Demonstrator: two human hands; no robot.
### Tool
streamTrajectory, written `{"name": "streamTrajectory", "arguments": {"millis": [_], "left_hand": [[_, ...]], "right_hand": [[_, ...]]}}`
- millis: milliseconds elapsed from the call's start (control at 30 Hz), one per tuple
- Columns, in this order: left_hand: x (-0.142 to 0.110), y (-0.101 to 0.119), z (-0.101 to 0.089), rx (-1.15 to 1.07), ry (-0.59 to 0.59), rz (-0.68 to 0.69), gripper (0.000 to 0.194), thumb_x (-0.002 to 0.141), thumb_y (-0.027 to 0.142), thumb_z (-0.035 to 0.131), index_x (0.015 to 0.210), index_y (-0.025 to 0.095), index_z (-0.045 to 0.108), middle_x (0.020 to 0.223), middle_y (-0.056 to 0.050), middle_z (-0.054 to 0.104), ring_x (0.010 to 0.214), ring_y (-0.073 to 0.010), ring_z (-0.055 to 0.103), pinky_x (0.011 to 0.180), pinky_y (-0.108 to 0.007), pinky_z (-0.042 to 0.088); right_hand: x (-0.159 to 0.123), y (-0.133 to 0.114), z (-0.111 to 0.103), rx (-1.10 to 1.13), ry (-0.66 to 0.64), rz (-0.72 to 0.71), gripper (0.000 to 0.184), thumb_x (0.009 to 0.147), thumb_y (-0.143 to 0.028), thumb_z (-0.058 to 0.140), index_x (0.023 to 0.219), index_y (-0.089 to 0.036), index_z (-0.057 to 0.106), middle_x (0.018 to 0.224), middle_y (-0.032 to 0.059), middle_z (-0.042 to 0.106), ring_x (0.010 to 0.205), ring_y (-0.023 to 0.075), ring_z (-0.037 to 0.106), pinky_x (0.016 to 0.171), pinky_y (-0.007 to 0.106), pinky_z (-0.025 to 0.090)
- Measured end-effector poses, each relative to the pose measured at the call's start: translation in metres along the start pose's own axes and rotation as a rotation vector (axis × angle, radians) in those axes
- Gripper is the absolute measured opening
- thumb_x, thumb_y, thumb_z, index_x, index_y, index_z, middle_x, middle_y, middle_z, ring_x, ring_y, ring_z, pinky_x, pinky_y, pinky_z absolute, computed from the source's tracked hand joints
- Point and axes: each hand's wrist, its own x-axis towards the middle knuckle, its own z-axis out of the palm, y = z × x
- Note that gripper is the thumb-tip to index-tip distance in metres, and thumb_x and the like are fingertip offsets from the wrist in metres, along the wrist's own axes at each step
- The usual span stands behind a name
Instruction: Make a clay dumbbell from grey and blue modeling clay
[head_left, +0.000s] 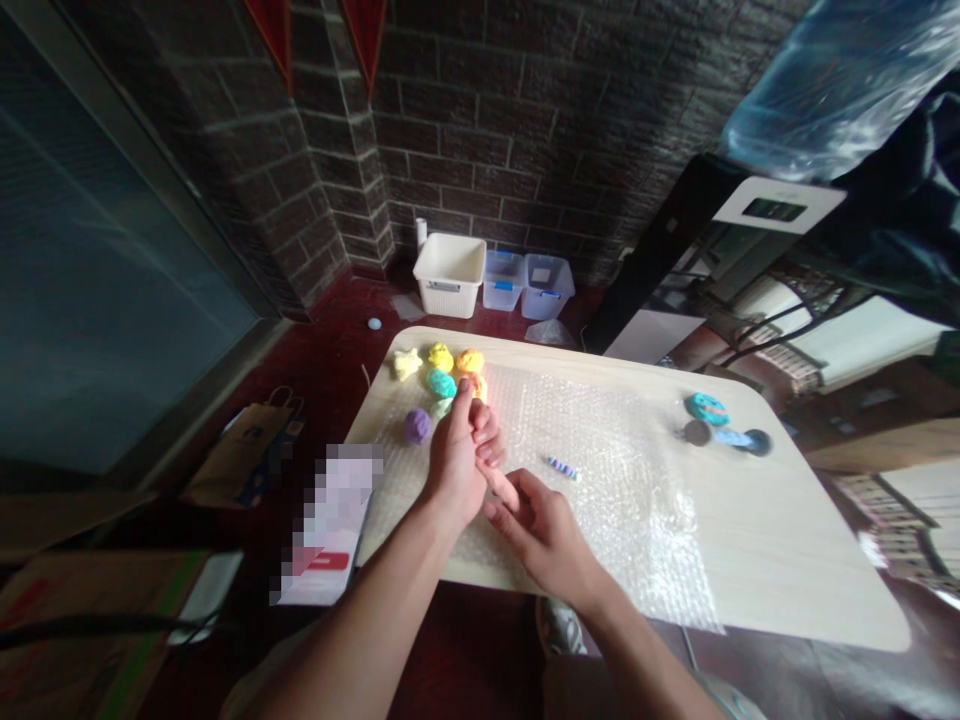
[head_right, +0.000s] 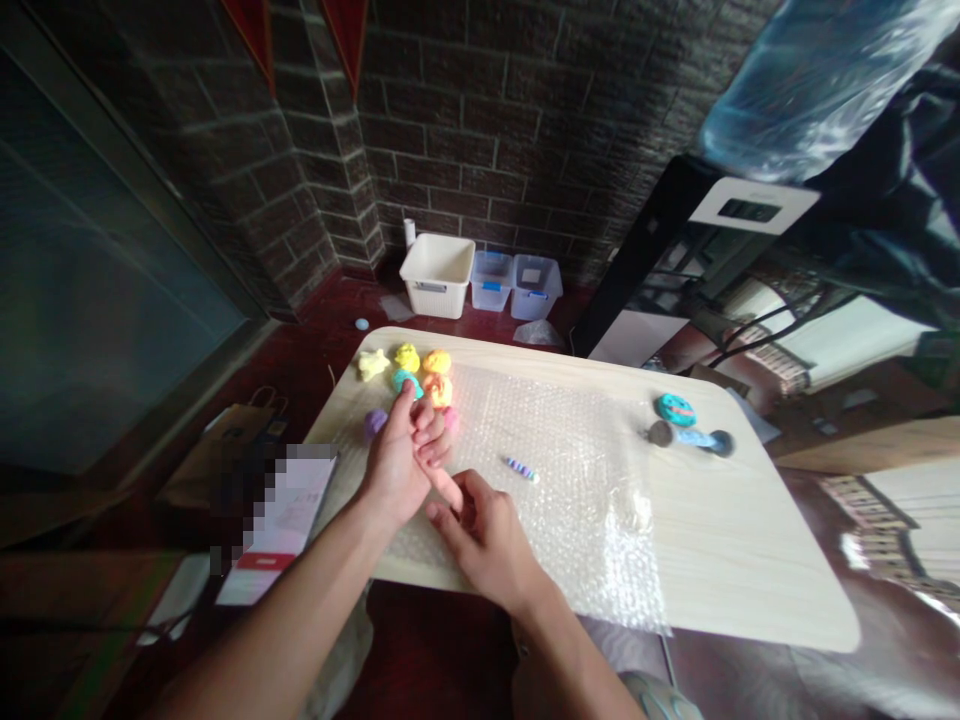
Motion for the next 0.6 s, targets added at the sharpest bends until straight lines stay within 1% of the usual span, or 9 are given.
{"name": "streamTrajectory", "arguments": {"millis": [67,100,167,267,333,400,433,500,600], "left_hand": [[-0.001,0.003,-0.001,-0.016,0.045,-0.01,0.068,0.092,0.06,0.073,0.056,0.023,0.028,0.046,0.011,0.022,0.035,-0.0037,0.014,0.035,-0.02,0.013],[-0.001,0.005,-0.002,-0.032,0.069,-0.012,0.068,0.095,0.059,0.068,0.056,0.023,0.026,0.045,0.011,0.02,0.034,-0.0041,0.012,0.034,-0.021,0.01],[-0.001,0.009,-0.004,-0.065,0.083,-0.014,0.066,0.099,0.055,0.062,0.055,0.024,0.024,0.044,0.011,0.017,0.033,-0.0049,0.01,0.034,-0.021,0.009],[0.001,0.011,-0.007,-0.09,0.027,-0.007,0.065,0.098,0.053,0.063,0.054,0.024,0.025,0.044,0.011,0.017,0.033,-0.005,0.012,0.034,-0.021,0.012],[0.002,0.01,-0.007,-0.111,-0.006,0.017,0.061,0.094,0.055,0.067,0.054,0.023,0.034,0.044,0.009,0.027,0.035,-0.0062,0.027,0.037,-0.02,0.027],[0.002,0.005,-0.007,-0.102,-0.022,0.035,0.047,0.088,0.056,0.072,0.064,0.02,0.055,0.053,0.003,0.051,0.047,-0.0114,0.052,0.052,-0.024,0.049],[0.002,0.001,-0.006,-0.076,-0.037,0.025,0.04,0.086,0.055,0.075,0.073,0.018,0.065,0.063,-0.002,0.063,0.058,-0.0153,0.063,0.062,-0.028,0.056],[0.001,-0.006,-0.007,0.023,-0.115,-0.034,0.035,0.082,0.046,0.079,0.092,0.013,0.074,0.083,-0.011,0.076,0.075,-0.0218,0.073,0.073,-0.032,0.058],[0.002,-0.016,-0.009,0.164,-0.226,-0.077,0.033,0.08,0.035,0.084,0.1,0.01,0.078,0.086,-0.014,0.079,0.081,-0.025,0.076,0.073,-0.032,0.056]], "right_hand": [[-0.001,-0.001,0.0,0.017,-0.044,-0.002,0.036,0.104,-0.054,0.063,0.095,-0.02,0.063,0.071,-0.0031,0.055,0.061,0.0134,0.041,0.057,0.029,0.028],[-0.002,-0.001,0.001,0.029,-0.07,0.0,0.038,0.106,-0.056,0.059,0.093,-0.02,0.062,0.071,-0.0025,0.056,0.062,0.0136,0.042,0.057,0.029,0.029],[-0.003,-0.002,0.001,0.038,-0.107,0.004,0.044,0.11,-0.057,0.051,0.086,-0.021,0.059,0.07,-0.0017,0.056,0.063,0.0142,0.045,0.06,0.03,0.031],[-0.003,-0.002,0.002,0.018,-0.085,0.001,0.045,0.11,-0.056,0.051,0.081,-0.022,0.054,0.068,-0.0027,0.053,0.063,0.0141,0.046,0.061,0.03,0.032],[-0.002,-0.002,0.002,0.022,-0.04,0.003,0.046,0.109,-0.057,0.053,0.08,-0.022,0.052,0.067,-0.0036,0.049,0.063,0.0136,0.043,0.06,0.03,0.031],[0.0,-0.001,0.001,0.09,0.005,0.022,0.049,0.107,-0.062,0.053,0.079,-0.022,0.051,0.066,-0.0038,0.046,0.062,0.0133,0.04,0.058,0.029,0.03],[0.001,0.0,0.001,0.16,0.023,0.042,0.049,0.105,-0.064,0.053,0.08,-0.022,0.052,0.066,-0.0042,0.045,0.061,0.013,0.038,0.056,0.029,0.029],[0.003,0.003,-0.001,0.361,0.05,0.089,0.045,0.103,-0.064,0.055,0.086,-0.022,0.055,0.064,-0.0061,0.042,0.056,0.012,0.034,0.051,0.028,0.026],[0.005,0.008,-0.004,0.675,0.06,0.128,0.029,0.101,-0.051,0.057,0.095,-0.023,0.055,0.062,-0.0089,0.038,0.051,0.0108,0.028,0.047,0.025,0.02]]}}
